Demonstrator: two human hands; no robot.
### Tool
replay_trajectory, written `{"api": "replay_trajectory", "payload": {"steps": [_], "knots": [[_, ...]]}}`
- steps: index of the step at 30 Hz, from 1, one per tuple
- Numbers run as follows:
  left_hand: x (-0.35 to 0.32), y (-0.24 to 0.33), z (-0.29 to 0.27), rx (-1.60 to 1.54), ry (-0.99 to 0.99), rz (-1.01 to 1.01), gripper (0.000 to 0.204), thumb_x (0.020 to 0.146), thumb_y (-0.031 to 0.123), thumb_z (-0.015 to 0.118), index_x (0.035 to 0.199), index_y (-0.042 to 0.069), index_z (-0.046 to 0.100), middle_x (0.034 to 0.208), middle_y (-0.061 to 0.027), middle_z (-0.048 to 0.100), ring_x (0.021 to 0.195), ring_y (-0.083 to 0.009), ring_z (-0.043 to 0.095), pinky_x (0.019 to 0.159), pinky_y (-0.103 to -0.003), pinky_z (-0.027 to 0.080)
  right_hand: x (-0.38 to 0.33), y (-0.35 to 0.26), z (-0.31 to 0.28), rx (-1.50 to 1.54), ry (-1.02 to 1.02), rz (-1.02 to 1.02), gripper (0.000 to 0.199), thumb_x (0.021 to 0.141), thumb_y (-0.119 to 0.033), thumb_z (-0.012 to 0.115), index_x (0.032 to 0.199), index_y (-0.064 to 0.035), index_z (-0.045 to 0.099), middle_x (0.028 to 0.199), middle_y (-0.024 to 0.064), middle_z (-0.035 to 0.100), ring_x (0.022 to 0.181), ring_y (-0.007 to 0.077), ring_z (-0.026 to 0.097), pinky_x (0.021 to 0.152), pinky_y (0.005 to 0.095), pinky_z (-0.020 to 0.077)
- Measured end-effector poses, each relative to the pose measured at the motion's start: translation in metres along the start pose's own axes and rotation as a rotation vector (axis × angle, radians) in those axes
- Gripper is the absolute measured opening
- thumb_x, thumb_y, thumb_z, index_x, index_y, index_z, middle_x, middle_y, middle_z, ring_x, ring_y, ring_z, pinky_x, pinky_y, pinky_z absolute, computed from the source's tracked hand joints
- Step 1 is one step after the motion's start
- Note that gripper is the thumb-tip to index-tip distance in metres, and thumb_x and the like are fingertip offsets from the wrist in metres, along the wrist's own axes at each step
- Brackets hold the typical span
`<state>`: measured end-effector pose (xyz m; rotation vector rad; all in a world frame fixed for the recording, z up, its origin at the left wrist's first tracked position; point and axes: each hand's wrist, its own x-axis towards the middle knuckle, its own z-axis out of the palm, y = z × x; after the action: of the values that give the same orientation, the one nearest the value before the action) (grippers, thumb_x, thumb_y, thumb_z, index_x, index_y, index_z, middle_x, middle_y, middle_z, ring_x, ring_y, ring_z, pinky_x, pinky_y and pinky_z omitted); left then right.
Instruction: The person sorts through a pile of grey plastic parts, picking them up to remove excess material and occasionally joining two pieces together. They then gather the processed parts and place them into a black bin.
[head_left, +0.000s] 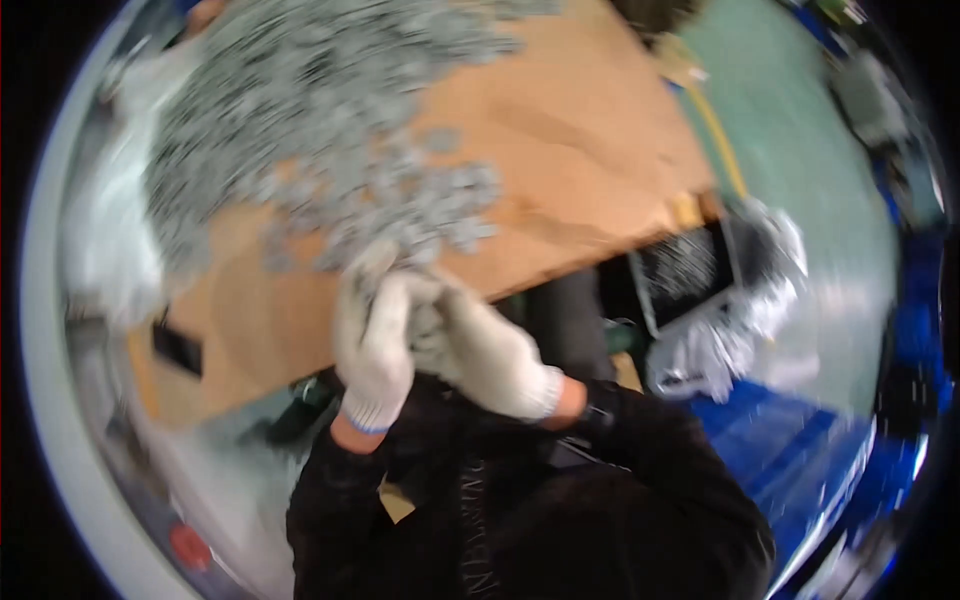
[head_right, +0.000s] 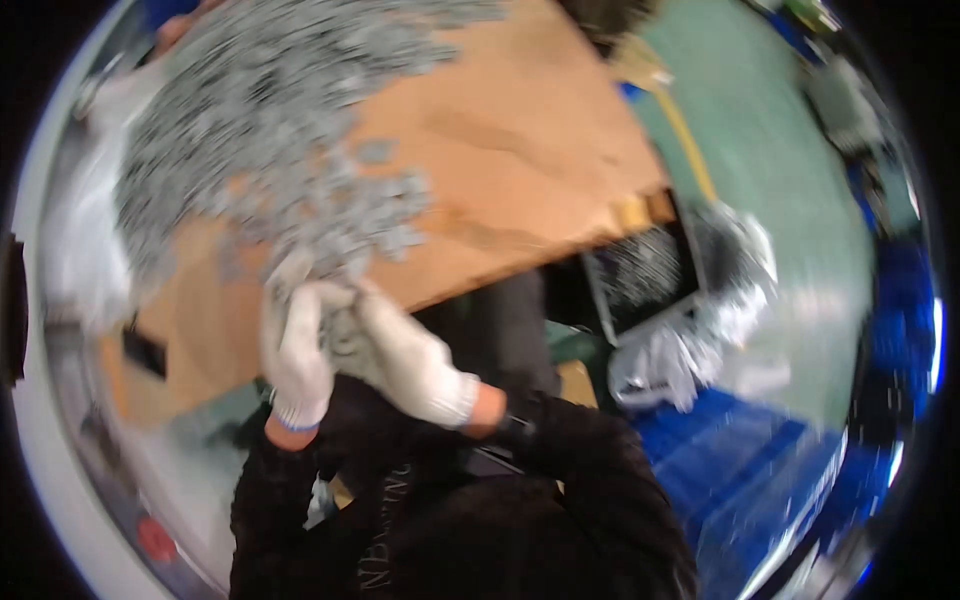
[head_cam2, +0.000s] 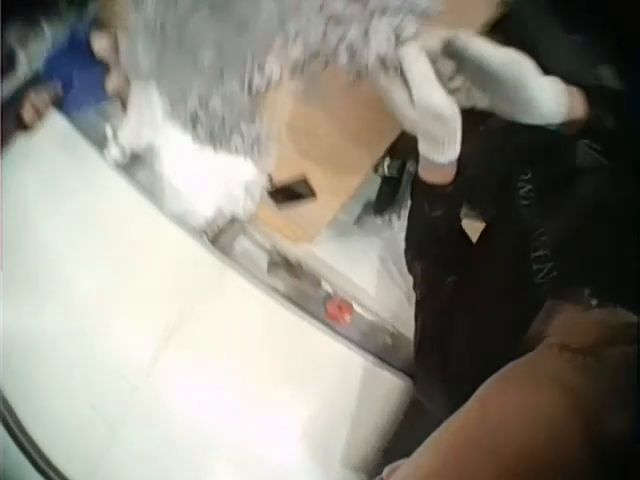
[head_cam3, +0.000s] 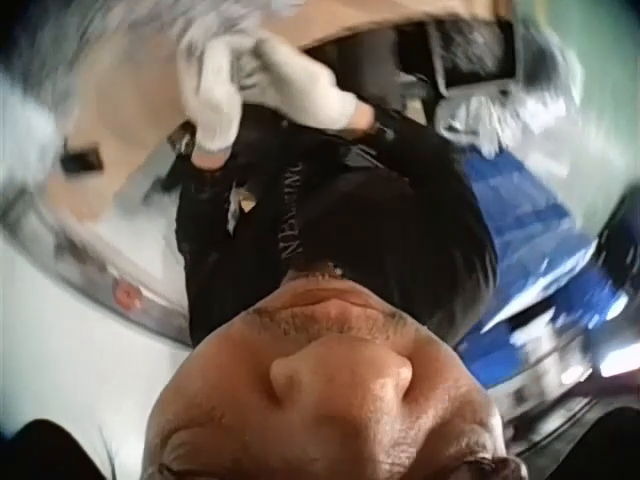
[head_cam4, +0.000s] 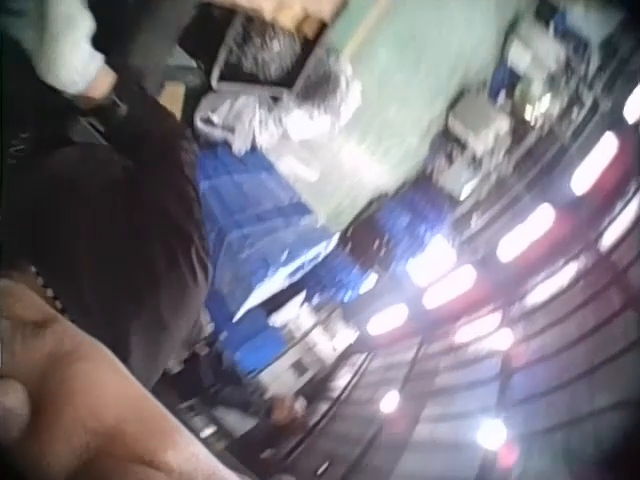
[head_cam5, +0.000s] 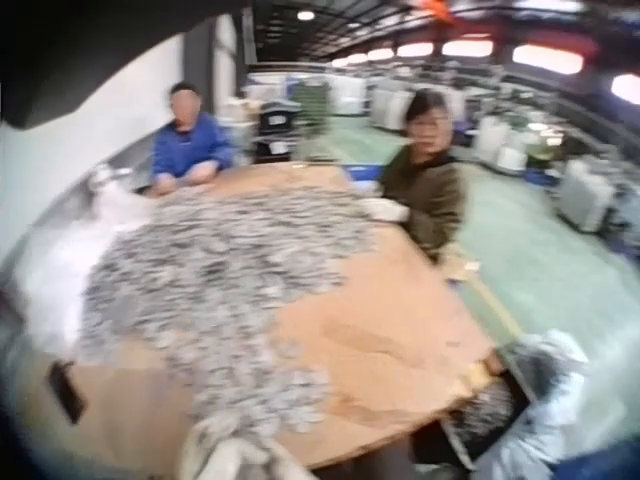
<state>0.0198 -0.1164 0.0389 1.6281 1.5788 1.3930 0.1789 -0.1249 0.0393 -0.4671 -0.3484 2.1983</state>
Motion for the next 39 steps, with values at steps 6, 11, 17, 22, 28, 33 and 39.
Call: {"api": "replay_trajectory", "payload": {"steps": [6, 11, 17, 22, 28, 33, 39], "knots": [[-0.016, 0.022, 0.052, -0.013, -0.313, 0.044, 0.022, 0.107, 0.013, 0.060, 0.122, 0.000, 0.069, 0.120, -0.0167, 0.072, 0.107, -0.0329, 0.069, 0.093, -0.043, 0.056, -0.017, -0.005, -0.029, 0.020, 0.084, -0.200, 0.033, 0.116, -0.036, 0.049, 0.133, -0.0111, 0.060, 0.121, 0.0025, 0.066, 0.117, 0.0126, 0.061, 0.099, 0.0320, 0.0510], [-0.032, 0.037, 0.116, 0.180, -0.340, 0.339, 0.026, 0.106, 0.016, 0.061, 0.125, 0.001, 0.068, 0.127, -0.0184, 0.070, 0.118, -0.0370, 0.066, 0.102, -0.049, 0.052, -0.055, -0.029, -0.036, -0.246, 0.278, -0.438, 0.034, 0.113, -0.033, 0.055, 0.136, -0.0075, 0.058, 0.128, 0.0021, 0.064, 0.125, 0.0124, 0.057, 0.111, 0.0307, 0.0451], [-0.043, 0.086, 0.170, 0.052, -0.694, 0.500, 0.037, 0.102, 0.015, 0.061, 0.136, 0.000, 0.062, 0.136, -0.0191, 0.067, 0.130, -0.0400, 0.059, 0.113, -0.051, 0.043, -0.116, -0.062, -0.072, -0.098, 0.556, -0.578, 0.030, 0.116, -0.036, 0.048, 0.120, -0.0106, 0.063, 0.120, 0.0023, 0.068, 0.112, 0.0146, 0.063, 0.098, 0.0332, 0.0515], [-0.066, 0.107, 0.205, 0.173, -0.815, 0.771, 0.055, 0.099, 0.012, 0.061, 0.151, -0.001, 0.051, 0.140, -0.0221, 0.064, 0.133, -0.0420, 0.057, 0.119, -0.050, 0.040, -0.169, -0.080, -0.089, 0.162, 0.640, -0.558, 0.031, 0.114, -0.039, 0.051, 0.119, -0.0124, 0.065, 0.120, 0.0041, 0.070, 0.111, 0.0171, 0.065, 0.095, 0.0366, 0.0542], [-0.088, 0.132, 0.228, -0.015, -1.090, 0.653, 0.069, 0.094, 0.006, 0.059, 0.160, -0.003, 0.040, 0.146, -0.0271, 0.059, 0.138, -0.0412, 0.055, 0.121, -0.049, 0.038, -0.225, -0.087, -0.104, 0.235, 0.778, -0.556, 0.032, 0.112, -0.043, 0.053, 0.114, -0.0140, 0.066, 0.106, 0.0028, 0.072, 0.096, 0.0182, 0.067, 0.084, 0.0394, 0.0569], [-0.105, 0.159, 0.233, -0.241, -1.365, 0.224, 0.072, 0.093, 0.001, 0.057, 0.162, -0.005, 0.036, 0.147, -0.0238, 0.059, 0.136, -0.0348, 0.058, 0.118, -0.043, 0.044, -0.256, -0.079, -0.132, 0.144, 0.725, -0.711, 0.033, 0.111, -0.044, 0.056, 0.108, -0.0130, 0.066, 0.093, 0.0014, 0.070, 0.079, 0.0173, 0.066, 0.072, 0.0363, 0.0560], [-0.111, 0.133, 0.247, -0.806, -1.378, -0.400, 0.065, 0.098, 0.000, 0.057, 0.161, -0.005, 0.039, 0.146, -0.0179, 0.061, 0.127, -0.0273, 0.065, 0.112, -0.037, 0.050, -0.309, -0.079, -0.128, -0.053, 0.771, -0.471, 0.029, 0.109, -0.039, 0.057, 0.104, -0.0117, 0.066, 0.083, 0.0014, 0.066, 0.066, 0.0145, 0.061, 0.057, 0.0327, 0.0518]]}}
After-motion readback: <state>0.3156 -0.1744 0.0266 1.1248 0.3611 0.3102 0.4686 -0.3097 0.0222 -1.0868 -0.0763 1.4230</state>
